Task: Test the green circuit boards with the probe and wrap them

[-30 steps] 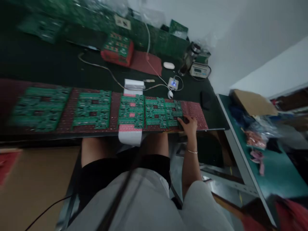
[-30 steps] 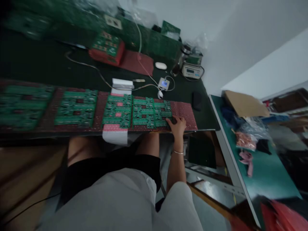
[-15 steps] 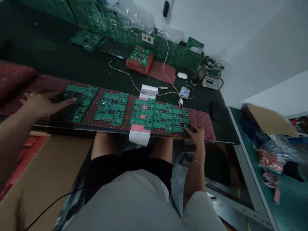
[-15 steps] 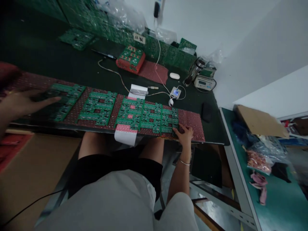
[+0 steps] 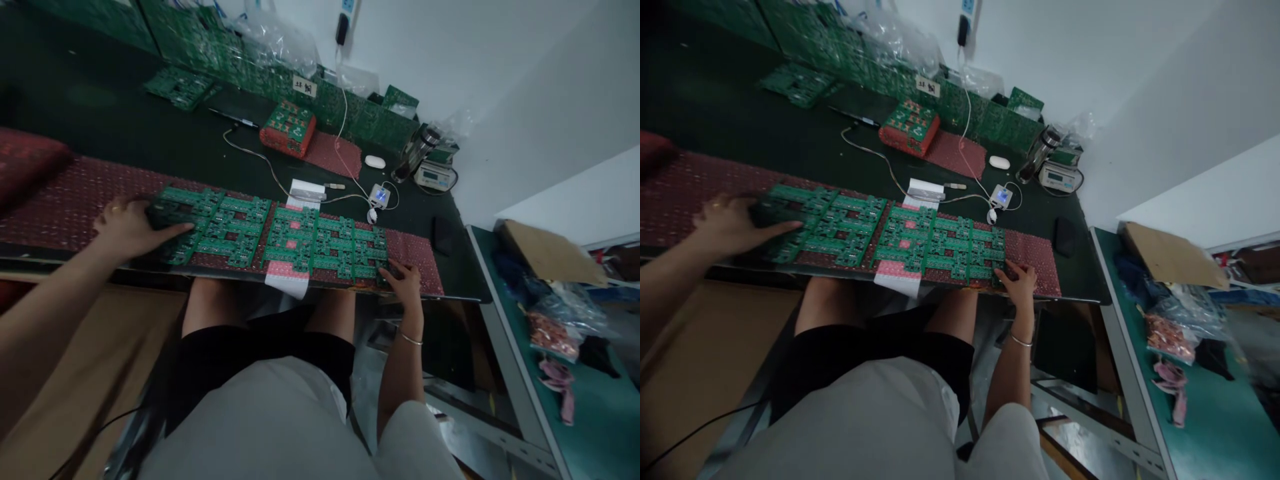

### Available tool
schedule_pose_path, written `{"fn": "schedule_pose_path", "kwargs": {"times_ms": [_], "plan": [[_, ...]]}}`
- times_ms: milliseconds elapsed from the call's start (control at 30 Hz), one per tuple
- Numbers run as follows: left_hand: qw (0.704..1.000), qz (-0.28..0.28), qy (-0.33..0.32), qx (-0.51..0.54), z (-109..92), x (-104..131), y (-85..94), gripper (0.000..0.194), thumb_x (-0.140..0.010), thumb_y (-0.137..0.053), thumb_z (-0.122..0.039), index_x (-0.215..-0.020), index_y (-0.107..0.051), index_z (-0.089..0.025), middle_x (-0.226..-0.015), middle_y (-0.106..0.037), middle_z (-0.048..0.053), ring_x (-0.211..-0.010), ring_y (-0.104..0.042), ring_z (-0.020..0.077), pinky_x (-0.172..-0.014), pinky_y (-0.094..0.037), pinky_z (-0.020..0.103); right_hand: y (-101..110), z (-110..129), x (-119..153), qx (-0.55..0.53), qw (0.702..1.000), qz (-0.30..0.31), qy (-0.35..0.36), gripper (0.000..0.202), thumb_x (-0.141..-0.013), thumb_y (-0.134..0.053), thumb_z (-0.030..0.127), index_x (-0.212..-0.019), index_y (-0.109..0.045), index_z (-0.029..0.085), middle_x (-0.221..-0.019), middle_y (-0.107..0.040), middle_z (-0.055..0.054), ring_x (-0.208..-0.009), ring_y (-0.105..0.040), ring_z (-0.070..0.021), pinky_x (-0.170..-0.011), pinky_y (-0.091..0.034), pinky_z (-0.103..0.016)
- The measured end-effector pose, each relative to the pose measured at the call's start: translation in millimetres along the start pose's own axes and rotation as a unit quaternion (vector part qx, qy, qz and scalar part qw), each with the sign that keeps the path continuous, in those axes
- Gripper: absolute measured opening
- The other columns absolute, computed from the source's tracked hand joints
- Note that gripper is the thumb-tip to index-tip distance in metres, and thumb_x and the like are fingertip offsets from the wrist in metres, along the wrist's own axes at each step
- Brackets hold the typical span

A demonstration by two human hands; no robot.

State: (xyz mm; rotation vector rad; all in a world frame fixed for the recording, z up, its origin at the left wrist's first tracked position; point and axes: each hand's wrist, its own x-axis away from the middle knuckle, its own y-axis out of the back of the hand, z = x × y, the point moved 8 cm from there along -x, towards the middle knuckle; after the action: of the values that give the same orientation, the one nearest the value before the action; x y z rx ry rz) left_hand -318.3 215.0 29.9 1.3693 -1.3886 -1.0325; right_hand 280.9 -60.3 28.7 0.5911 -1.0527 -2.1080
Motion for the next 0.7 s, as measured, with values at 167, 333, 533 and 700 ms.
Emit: {"fn": "schedule_pose_path", "kwargs": {"times_ms": [167, 333, 533, 700], "plan": [[0.996, -0.028, 0.074, 0.032, -12.7, 13.6, 5.4, 0.155, -0.059, -0.027, -0.114, -0.150, -0.046, 0.010, -0.161, -0.036, 0.042, -0.151, -0.033, 0.0563, -0.123, -0.028, 0.070, 0.8, 1.7, 1.8, 0.001, 1.000, -0.004, 0.003, 0.058, -0.079, -0.079, 0.067, -0.120, -0.084, 0.025, -0.121, -0.059, -0.015, -0.123, -0.054, -0.0364, -0.111, -0.044, -0.056], [0.997, -0.012, 0.056, 0.043, -15.4, 14.1, 6.1, 0.152, -0.056, -0.029, -0.114, -0.148, -0.050, 0.006, -0.157, -0.041, 0.040, -0.151, -0.036, 0.0532, -0.125, -0.029, 0.067, -0.2, 0.6, 1.9, 0.000, 1.000, 0.000, 0.006, 0.056, -0.080, -0.080, 0.065, -0.120, -0.085, 0.025, -0.121, -0.059, -0.015, -0.124, -0.054, -0.0365, -0.112, -0.043, -0.057], [0.999, 0.003, 0.041, 0.031, -11.9, 12.8, 7.4, 0.139, -0.061, -0.032, -0.109, -0.145, -0.055, 0.000, -0.153, -0.049, 0.034, -0.148, -0.043, 0.0486, -0.125, -0.036, 0.061, 0.5, -0.4, 1.8, -0.007, 1.000, -0.007, 0.009, 0.056, -0.082, -0.076, 0.066, -0.118, -0.085, 0.025, -0.120, -0.060, -0.015, -0.124, -0.054, -0.0366, -0.112, -0.043, -0.058], [0.999, 0.017, 0.023, 0.028, -2.3, 7.9, 2.7, 0.122, -0.066, -0.040, -0.104, -0.141, -0.059, -0.009, -0.150, -0.056, 0.024, -0.142, -0.052, 0.0419, -0.122, -0.043, 0.055, 0.4, -3.9, 0.4, -0.030, 0.999, -0.038, 0.012, 0.053, -0.086, -0.071, 0.065, -0.113, -0.085, 0.021, -0.114, -0.066, -0.014, -0.118, -0.059, -0.0331, -0.108, -0.046, -0.052]]}}
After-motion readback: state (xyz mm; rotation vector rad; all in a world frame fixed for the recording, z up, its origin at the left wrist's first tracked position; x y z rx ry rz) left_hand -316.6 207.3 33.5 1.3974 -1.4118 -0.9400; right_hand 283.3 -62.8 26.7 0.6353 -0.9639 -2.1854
